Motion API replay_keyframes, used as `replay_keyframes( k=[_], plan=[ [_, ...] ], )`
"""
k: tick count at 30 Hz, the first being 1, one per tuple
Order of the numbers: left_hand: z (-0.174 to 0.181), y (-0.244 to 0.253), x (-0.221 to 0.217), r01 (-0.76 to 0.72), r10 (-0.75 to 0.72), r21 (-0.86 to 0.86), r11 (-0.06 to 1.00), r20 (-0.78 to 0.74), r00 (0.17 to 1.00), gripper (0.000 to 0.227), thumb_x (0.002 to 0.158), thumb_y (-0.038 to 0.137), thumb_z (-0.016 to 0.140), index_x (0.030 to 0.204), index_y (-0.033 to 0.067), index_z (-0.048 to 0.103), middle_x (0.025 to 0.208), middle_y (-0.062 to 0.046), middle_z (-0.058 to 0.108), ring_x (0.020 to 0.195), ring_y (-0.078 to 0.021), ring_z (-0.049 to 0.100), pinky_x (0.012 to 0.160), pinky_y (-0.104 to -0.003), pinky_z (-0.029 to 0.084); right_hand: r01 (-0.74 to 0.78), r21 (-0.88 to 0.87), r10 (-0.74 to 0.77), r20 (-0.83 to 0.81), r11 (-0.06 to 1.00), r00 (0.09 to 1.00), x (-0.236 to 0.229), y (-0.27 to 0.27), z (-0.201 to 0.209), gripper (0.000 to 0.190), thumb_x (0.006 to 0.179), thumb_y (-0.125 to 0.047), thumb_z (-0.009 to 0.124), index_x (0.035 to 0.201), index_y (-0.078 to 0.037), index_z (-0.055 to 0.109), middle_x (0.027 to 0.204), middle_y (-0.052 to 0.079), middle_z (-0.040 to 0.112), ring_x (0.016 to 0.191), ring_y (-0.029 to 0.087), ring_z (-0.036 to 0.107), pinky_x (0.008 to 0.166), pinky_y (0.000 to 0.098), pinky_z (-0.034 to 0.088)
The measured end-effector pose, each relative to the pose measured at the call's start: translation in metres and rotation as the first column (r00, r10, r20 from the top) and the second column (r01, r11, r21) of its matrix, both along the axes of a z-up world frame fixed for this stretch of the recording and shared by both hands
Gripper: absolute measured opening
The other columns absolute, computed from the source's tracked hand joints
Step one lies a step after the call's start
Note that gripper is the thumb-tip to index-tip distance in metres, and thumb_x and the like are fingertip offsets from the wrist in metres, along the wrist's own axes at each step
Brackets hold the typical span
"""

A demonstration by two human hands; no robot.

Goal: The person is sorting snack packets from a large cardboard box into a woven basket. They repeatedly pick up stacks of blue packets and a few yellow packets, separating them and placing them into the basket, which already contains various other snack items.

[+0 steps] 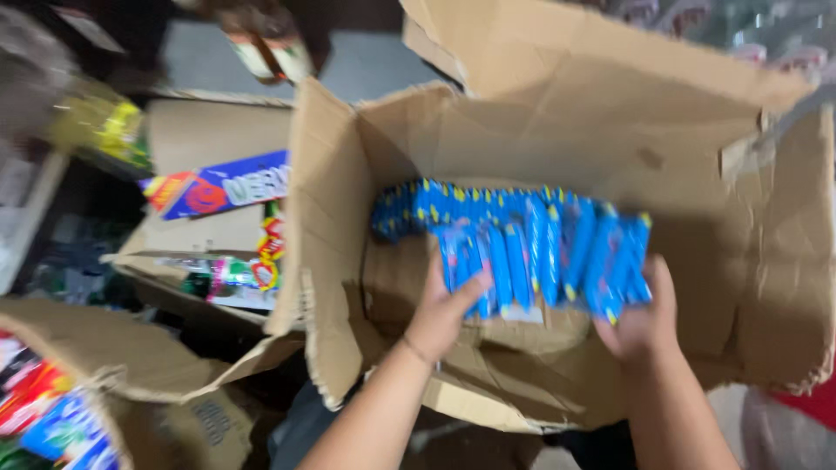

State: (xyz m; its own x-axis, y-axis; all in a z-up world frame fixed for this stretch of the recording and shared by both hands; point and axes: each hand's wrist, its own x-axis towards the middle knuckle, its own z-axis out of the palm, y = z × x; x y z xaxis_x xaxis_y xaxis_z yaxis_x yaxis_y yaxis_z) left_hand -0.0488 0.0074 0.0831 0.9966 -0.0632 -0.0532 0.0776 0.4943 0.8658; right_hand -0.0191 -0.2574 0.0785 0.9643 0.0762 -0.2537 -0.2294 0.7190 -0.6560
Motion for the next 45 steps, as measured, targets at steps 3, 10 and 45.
replay_keyframes(
  k=[3, 10, 45],
  plan=[
    [0.033, 0.014, -0.045, -0.010, 0.011, -0.009, 1.000, 0.062, 0.998, 0.083, 0.093, 0.023, 0.075, 0.160, 0.0070, 0.029, 0.140, -0.009, 0.053, 0.125, -0.0202, 0.053, 0.110, -0.040, 0.046, -0.033, 0.030, 0.034, -0.036, 0.999, 0.999, -0.036, -0.002, 0.003, 0.056, 0.100, -0.038, 0.042, 0.143, -0.005, 0.054, 0.139, 0.018, 0.062, 0.126, 0.035, 0.058, 0.108, 0.0519, 0.044],
    [0.095, 0.082, -0.171, -0.135, 0.134, 0.043, 0.990, 0.023, 0.991, 0.084, 0.100, 0.026, 0.066, 0.164, 0.0046, 0.015, 0.153, -0.009, 0.045, 0.141, -0.0179, 0.045, 0.120, -0.039, 0.037, -0.304, -0.035, 0.303, -0.028, 0.952, 0.952, -0.078, 0.034, -0.040, 0.057, 0.105, -0.039, 0.040, 0.142, 0.001, 0.055, 0.134, 0.022, 0.063, 0.119, 0.038, 0.061, 0.098, 0.0587, 0.048],
    [0.029, 0.371, -0.556, -0.237, 0.889, 0.923, 0.304, -0.185, 0.419, 0.064, 0.085, 0.040, 0.065, 0.140, 0.0071, 0.058, 0.133, -0.022, 0.057, 0.124, -0.0351, 0.055, 0.107, -0.042, 0.044, 0.264, -0.881, 0.910, 0.332, 0.393, -0.249, -0.352, 0.460, 0.125, 0.068, 0.088, -0.046, 0.065, 0.141, -0.007, 0.051, 0.145, 0.022, 0.049, 0.135, 0.038, 0.042, 0.113, 0.0693, 0.012]
  ],
)
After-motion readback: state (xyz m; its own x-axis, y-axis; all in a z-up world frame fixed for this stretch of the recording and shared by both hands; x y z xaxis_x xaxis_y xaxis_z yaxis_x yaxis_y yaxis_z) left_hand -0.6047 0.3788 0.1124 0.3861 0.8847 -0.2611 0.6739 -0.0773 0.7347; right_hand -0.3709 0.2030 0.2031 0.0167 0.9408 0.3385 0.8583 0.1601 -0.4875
